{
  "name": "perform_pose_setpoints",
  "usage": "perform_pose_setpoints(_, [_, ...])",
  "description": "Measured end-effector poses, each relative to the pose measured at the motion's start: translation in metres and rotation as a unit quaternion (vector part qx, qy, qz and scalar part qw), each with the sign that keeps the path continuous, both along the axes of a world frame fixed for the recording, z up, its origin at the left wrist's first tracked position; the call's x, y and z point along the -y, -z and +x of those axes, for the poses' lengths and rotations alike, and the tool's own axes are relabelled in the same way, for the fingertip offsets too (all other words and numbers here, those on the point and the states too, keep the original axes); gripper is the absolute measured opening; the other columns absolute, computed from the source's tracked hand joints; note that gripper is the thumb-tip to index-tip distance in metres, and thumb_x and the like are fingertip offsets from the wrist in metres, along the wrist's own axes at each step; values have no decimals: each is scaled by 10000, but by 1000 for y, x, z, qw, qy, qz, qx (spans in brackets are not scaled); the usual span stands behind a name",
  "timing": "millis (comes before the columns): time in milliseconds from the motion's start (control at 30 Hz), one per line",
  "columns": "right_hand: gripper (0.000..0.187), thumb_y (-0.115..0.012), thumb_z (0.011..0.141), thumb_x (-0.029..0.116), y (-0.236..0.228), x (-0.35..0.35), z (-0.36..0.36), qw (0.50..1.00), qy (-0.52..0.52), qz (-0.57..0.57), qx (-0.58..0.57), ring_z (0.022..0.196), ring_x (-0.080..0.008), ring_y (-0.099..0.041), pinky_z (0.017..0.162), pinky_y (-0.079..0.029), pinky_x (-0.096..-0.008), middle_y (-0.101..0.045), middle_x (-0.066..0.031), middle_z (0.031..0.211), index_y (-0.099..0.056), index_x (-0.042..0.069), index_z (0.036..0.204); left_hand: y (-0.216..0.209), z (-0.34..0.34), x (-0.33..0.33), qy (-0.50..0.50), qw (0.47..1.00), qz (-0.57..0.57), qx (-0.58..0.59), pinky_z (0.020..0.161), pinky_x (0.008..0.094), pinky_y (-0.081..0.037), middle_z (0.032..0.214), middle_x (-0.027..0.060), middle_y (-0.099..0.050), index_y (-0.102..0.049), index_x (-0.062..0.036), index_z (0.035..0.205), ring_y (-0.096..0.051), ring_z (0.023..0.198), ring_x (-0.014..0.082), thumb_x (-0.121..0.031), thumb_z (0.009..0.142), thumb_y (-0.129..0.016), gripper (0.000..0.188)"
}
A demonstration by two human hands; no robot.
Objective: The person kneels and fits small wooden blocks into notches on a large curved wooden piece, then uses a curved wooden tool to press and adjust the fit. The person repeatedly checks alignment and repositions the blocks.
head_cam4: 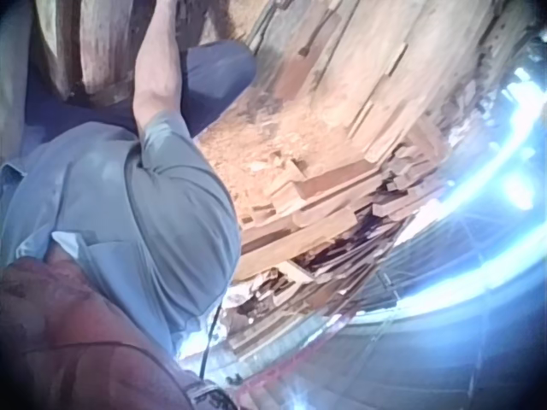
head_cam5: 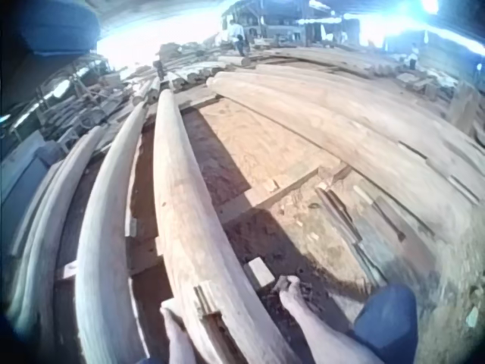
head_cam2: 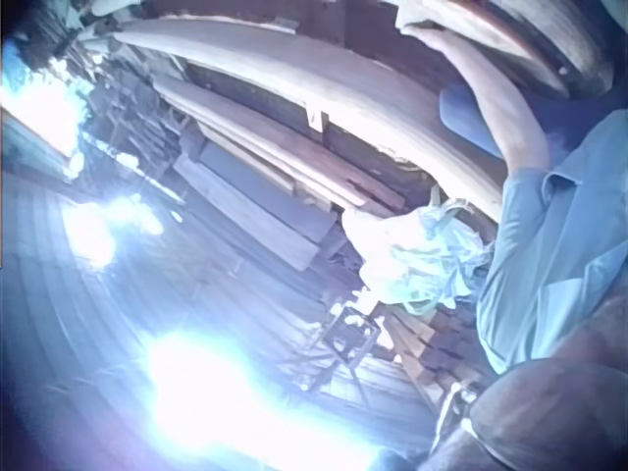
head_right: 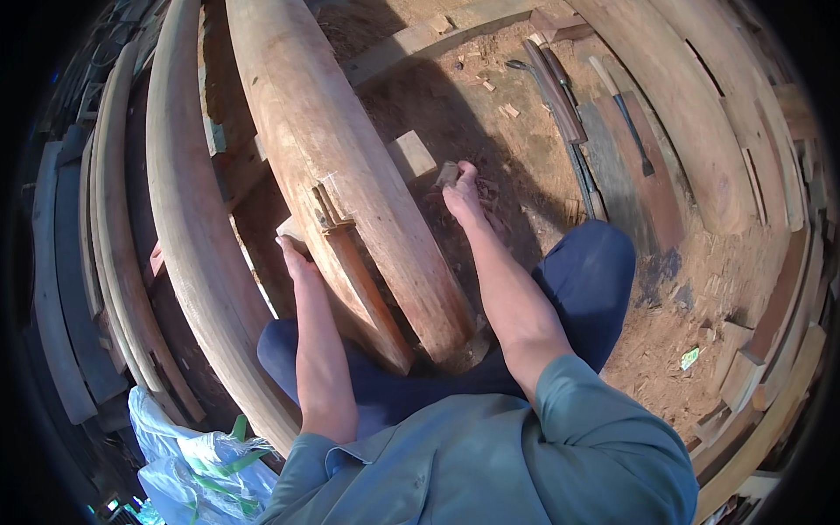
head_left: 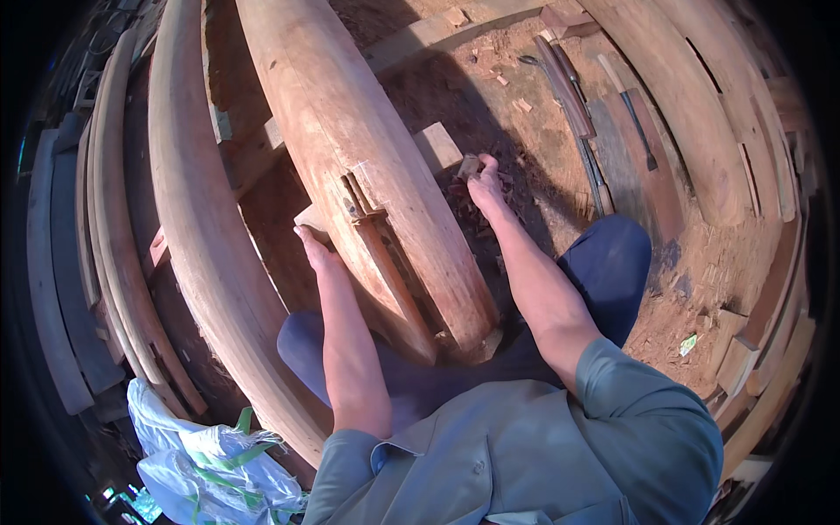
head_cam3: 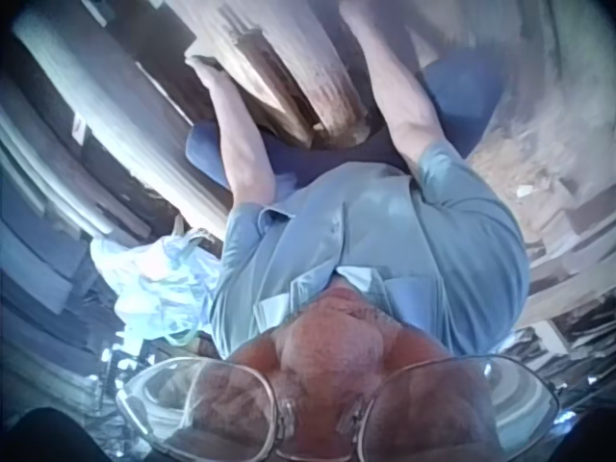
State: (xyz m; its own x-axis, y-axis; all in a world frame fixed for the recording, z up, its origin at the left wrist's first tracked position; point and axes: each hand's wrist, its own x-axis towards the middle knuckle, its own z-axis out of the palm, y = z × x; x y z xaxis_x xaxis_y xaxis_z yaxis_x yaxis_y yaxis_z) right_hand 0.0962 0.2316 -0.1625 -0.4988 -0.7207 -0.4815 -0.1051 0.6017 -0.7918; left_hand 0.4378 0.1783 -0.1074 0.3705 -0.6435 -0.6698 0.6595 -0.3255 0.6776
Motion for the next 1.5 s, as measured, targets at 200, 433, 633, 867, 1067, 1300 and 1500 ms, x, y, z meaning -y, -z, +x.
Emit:
perform_pose_setpoints(200, [482, -563, 880, 93, 15, 12, -26, 977, -48, -69, 197, 1109, -282, -631, 928, -507, -386, -649, -166, 1209, -526, 28, 1356, -2, -17, 8, 36, 999, 13, 20, 1047, 501, -466, 1407, 110, -495, -451, -80, 1441, -518, 1252, 308, -534, 944, -620, 694])
perform_pose_setpoints(433, [271, -606, 940, 158, 26, 21, -26, 930, 53, -120, 344, 766, -139, -617, 690, -531, -317, -652, -17, 928, -612, 76, 1199, 14, -11, 12, 61, 997, -48, 11, 1049, 464, -465, 1405, 95, -494, -436, -67, 1455, -520, 1241, 277, -581, 947, -584, 738])
perform_pose_setpoints(633, [235, -671, 936, 233, 17, 20, -4, 823, 119, -115, 544, 704, -107, -543, 688, -505, -328, -578, 29, 844, -621, 154, 1152, 20, 7, 4, 60, 995, -44, 69, 1080, 424, -425, 1442, 105, -471, -424, -49, 1466, -493, 1281, 268, -601, 966, -532, 753])
perform_pose_setpoints(867, [359, -620, 965, 319, 23, 28, -20, 709, 136, -175, 670, 949, -233, -609, 892, -507, -459, -638, -60, 1071, -601, 170, 1291, 14, -13, 8, 84, 991, -37, 97, 1080, 397, -419, 1452, 116, -466, -410, -36, 1478, -497, 1282, 266, -632, 958, -516, 799])
perform_pose_setpoints(1067, [463, -550, 993, 369, 9, 43, 6, 688, 125, -224, 679, 1217, -333, -554, 1033, -451, -477, -590, -148, 1324, -558, 60, 1337, 17, 4, 7, 74, 995, -33, 64, 1080, 410, -431, 1447, 114, -476, -405, -28, 1476, -498, 1286, 277, -634, 955, -519, 808])
perform_pose_setpoints(1300, [483, -500, 1020, 394, 27, 44, 1, 649, 135, -160, 732, 1193, -368, -579, 1030, -463, -493, -581, -202, 1324, -534, 25, 1329, 5, -10, 4, 99, 989, -30, 102, 1101, 423, -416, 1476, 116, -455, -394, -33, 1483, -480, 1321, 288, -664, 937, -519, 843])
perform_pose_setpoints(1500, [374, -484, 1034, 336, 27, 65, -16, 652, 168, -137, 726, 1104, -350, -636, 946, -520, -507, -651, -193, 1202, -600, 10, 1175, 7, -5, 6, 114, 985, -48, 117, 1099, 410, -412, 1491, 111, -440, -386, -45, 1495, -469, 1330, 278, -665, 944, -506, 838])
